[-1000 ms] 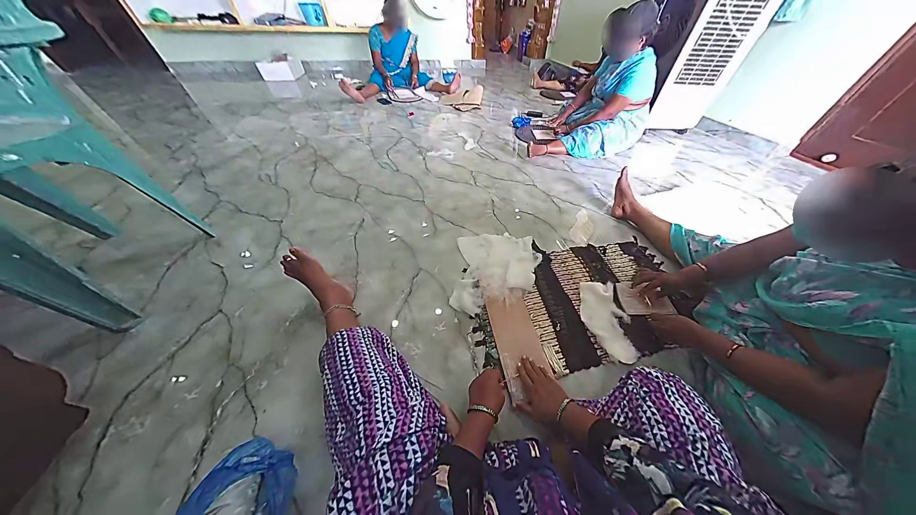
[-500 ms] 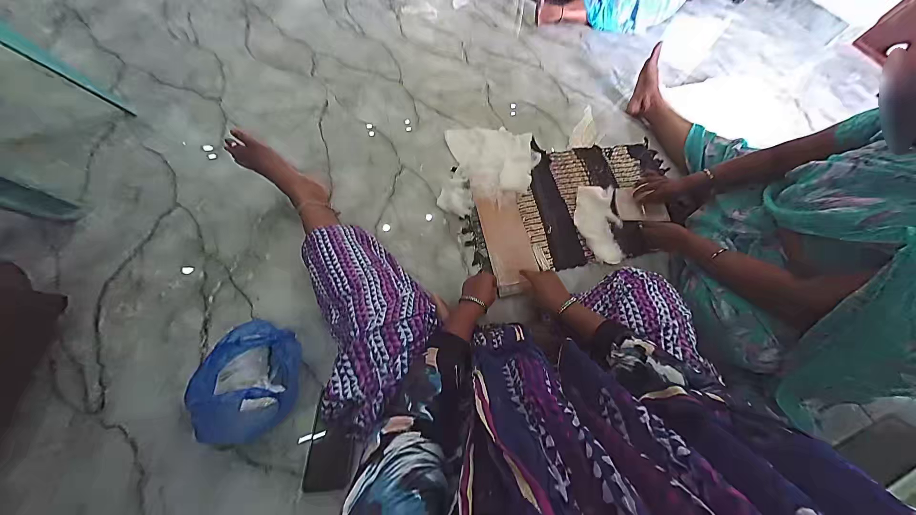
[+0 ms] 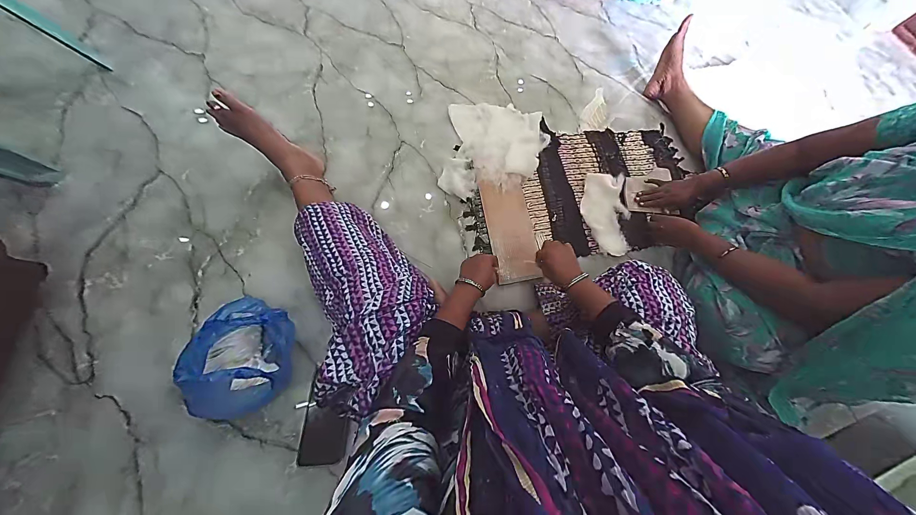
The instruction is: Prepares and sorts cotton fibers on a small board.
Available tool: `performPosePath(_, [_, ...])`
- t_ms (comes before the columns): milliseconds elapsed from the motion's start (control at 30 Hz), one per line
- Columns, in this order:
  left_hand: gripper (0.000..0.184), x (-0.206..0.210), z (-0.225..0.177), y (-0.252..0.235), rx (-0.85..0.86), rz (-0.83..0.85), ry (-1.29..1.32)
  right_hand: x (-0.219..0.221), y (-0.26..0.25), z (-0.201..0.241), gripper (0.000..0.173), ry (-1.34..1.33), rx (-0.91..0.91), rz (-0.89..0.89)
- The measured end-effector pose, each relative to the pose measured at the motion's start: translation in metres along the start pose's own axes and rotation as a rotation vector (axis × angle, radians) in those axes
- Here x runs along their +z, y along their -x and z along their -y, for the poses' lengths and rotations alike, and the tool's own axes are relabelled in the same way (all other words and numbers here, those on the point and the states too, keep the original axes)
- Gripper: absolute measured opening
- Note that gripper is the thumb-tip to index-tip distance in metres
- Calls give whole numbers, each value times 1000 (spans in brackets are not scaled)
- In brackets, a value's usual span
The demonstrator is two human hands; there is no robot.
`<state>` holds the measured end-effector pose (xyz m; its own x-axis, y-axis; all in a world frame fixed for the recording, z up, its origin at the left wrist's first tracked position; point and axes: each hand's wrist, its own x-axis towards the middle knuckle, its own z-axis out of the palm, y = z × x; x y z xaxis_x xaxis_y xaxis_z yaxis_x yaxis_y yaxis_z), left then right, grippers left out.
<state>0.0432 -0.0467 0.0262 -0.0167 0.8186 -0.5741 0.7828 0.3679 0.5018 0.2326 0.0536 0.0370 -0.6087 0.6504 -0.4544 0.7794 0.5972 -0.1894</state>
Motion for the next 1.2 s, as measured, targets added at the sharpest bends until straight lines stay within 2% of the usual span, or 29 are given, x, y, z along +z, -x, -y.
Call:
performPosePath(100, [31, -11, 21, -2, -97, -104, 153, -16, -13, -34, 24, -324, 259, 15])
performPosePath(167, [30, -17, 30, -3, -158, -151, 275, -17, -21, -47, 24, -481, 341, -25])
performPosePath(233, [29, -16, 38, -10, -170, -186, 406, -17, -24, -43, 23, -500, 358, -85])
performPosePath(267, [29, -14, 42, -15, -161, -199, 475, -24, -23, -35, 23, -482, 387, -60])
performPosePath(333, [27, -9, 44, -20, -143, -217, 610, -46, -23, -21, 29, -468, 473, 113])
performPosePath(433, [26, -12, 41, -23, -168, -229, 783, -21, -42, -43, 25, -495, 437, -142])
performPosePath(467, [25, -14, 40, -22, -181, -247, 839, -23, -46, -44, 25, -501, 422, -165])
performPosePath(700, [24, -29, 30, -30, -277, -359, 1222, -46, -94, -10, 28, -373, 187, -200])
performPosePath(900, [22, -38, 33, -31, -306, -367, 1237, -46, -156, 20, 49, -185, 26, -305])
performPosePath(1000, [20, -43, 34, -33, -303, -381, 1260, -46, -177, 32, 54, -132, 73, -297])
performPosePath(1100, [20, -45, 32, -35, -296, -370, 1253, -46, -194, 33, 42, -123, 158, -273])
performPosePath(1200, [20, -45, 33, -37, -297, -358, 1237, -43, -200, 28, 23, -142, 114, -304])
